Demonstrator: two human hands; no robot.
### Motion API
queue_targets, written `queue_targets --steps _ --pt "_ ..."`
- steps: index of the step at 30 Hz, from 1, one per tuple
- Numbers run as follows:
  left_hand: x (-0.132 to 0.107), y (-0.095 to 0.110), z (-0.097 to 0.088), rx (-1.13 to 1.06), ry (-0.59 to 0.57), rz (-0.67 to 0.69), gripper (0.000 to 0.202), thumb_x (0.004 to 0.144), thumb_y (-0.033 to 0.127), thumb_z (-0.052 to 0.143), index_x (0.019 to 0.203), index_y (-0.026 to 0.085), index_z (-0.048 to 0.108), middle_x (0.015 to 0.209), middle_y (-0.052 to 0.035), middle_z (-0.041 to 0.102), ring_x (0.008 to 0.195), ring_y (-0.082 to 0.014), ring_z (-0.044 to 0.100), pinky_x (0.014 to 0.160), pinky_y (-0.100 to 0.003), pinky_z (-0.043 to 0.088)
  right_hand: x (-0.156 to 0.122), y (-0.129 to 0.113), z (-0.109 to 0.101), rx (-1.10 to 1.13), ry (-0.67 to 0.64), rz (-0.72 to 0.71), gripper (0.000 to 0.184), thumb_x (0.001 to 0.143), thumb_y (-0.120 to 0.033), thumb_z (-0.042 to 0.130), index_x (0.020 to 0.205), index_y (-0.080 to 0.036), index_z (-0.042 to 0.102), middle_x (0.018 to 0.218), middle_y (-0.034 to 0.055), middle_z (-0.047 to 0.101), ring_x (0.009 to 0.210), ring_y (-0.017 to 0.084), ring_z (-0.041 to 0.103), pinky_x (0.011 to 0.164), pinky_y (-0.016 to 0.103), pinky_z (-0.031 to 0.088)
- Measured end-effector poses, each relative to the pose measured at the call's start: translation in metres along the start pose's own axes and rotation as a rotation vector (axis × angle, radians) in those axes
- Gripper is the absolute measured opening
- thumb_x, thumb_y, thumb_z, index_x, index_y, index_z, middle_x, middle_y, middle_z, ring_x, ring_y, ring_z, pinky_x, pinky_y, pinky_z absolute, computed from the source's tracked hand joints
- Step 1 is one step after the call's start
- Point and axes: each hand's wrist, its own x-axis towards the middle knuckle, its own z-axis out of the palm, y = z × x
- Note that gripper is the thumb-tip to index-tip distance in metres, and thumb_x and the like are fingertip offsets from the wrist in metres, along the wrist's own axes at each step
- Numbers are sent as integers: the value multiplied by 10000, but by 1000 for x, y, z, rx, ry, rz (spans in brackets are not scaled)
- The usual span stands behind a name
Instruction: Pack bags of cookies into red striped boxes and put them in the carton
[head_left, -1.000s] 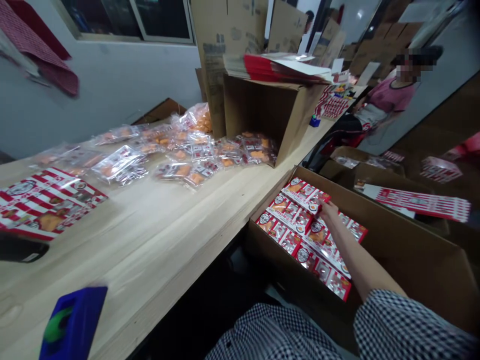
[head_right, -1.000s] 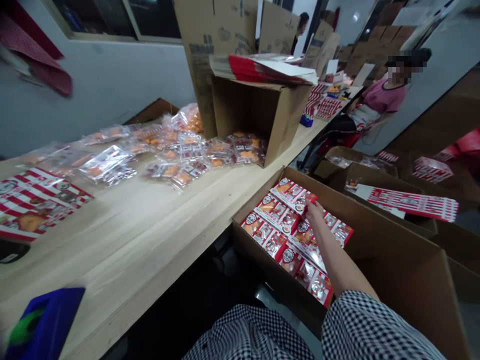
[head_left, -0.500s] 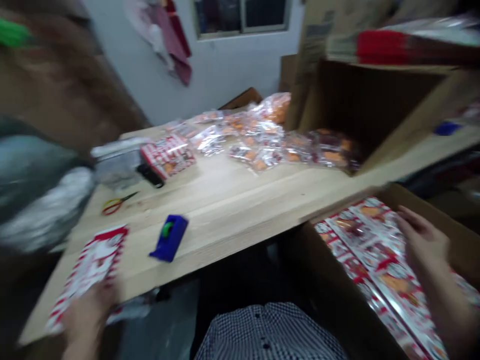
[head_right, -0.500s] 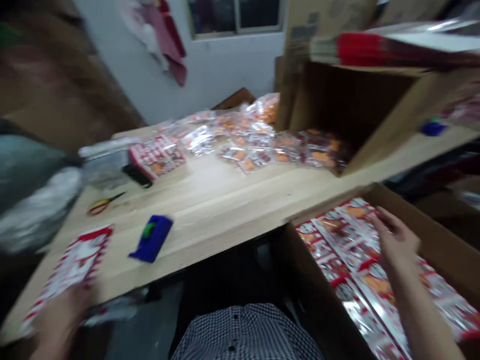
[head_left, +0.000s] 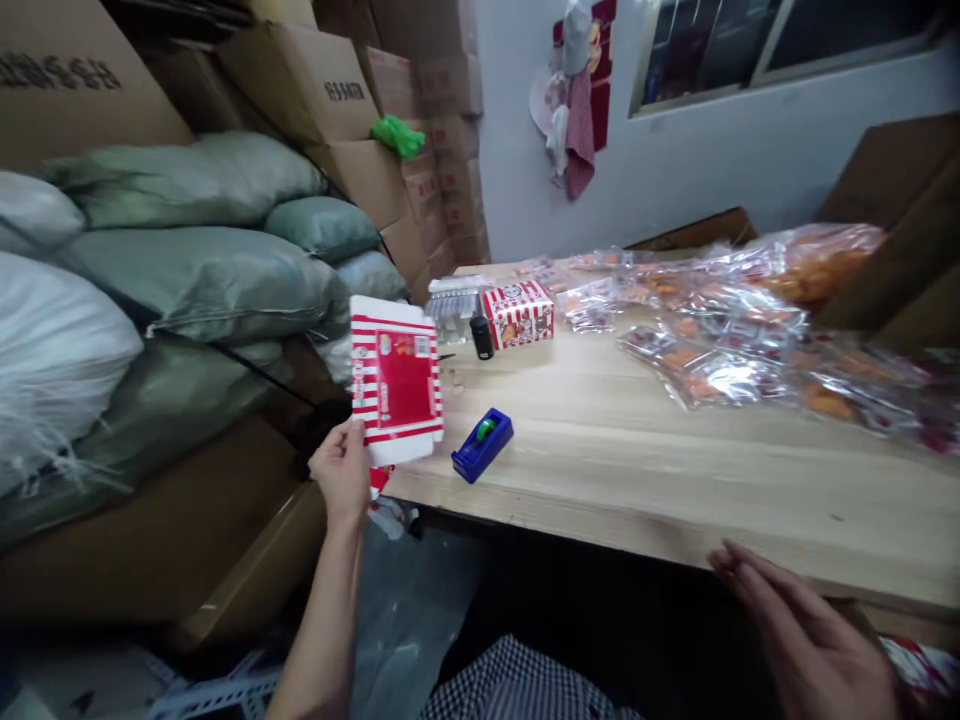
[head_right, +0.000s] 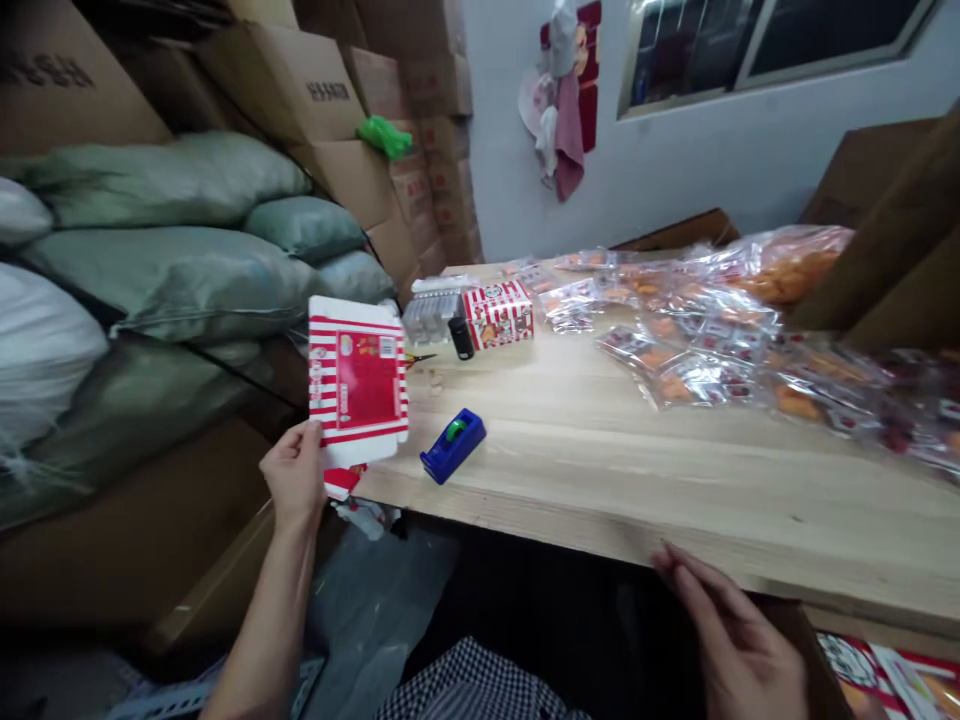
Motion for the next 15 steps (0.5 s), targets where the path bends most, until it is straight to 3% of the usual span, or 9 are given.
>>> queue_targets --steps 2,4,6,8,10,13,15 --pt "-39 13 22 -208 -214 -171 355 804 488 666 940 160 675 839 -34 720 713 -177 650 661 -271 522 4 -10 32 -15 -116 10 422 764 -496 758 1090 -228 751 1087 112 768 1080 311 701 998 432 550" --pt "-89 19 44 -321 -435 -336 327 810 490 686 908 179 674 811 -25 719 716 -179 667 635 -264 524 8 -16 60 39 -287 -38 502 854 -485 684 1293 -246 643 1237 117 712 1152 312 667 1043 519 499" --pt "-136 21 61 -390 -640 -463 310 843 487 664 939 192 682 812 -27 722 733 -193 682 637 -279 533 12 -17 78 156 -382 -92 549 918 -472 615 1422 -280 513 1337 112 652 1174 290 658 1015 528 518" --pt "-169 24 71 -372 -788 -485 317 868 476 643 1005 196 693 880 -54 734 838 -232 700 703 -322 554 16 -14 84 243 -383 -84 568 934 -457 601 1460 -298 452 1306 108 672 1100 266 698 932 493 576" --pt "-182 30 78 -254 -796 -316 338 869 429 658 1135 221 675 1074 -83 720 1020 -265 674 852 -379 542 17 -9 80 265 -321 -55 541 911 -443 643 1412 -286 514 1173 96 738 977 248 739 848 446 613" --pt "-172 48 90 -34 -710 169 487 868 324 677 1336 289 547 1380 -88 573 1276 -275 526 1082 -443 399 18 -6 65 189 -280 -55 427 869 -433 698 1259 -264 661 1058 73 775 921 233 748 837 395 610" --pt "-160 57 99 78 -761 433 519 871 297 675 1360 293 503 1395 -95 549 1309 -282 478 1120 -471 332 20 -7 54 110 -308 -72 389 869 -440 694 1215 -262 697 1091 71 770 964 235 738 864 382 600"
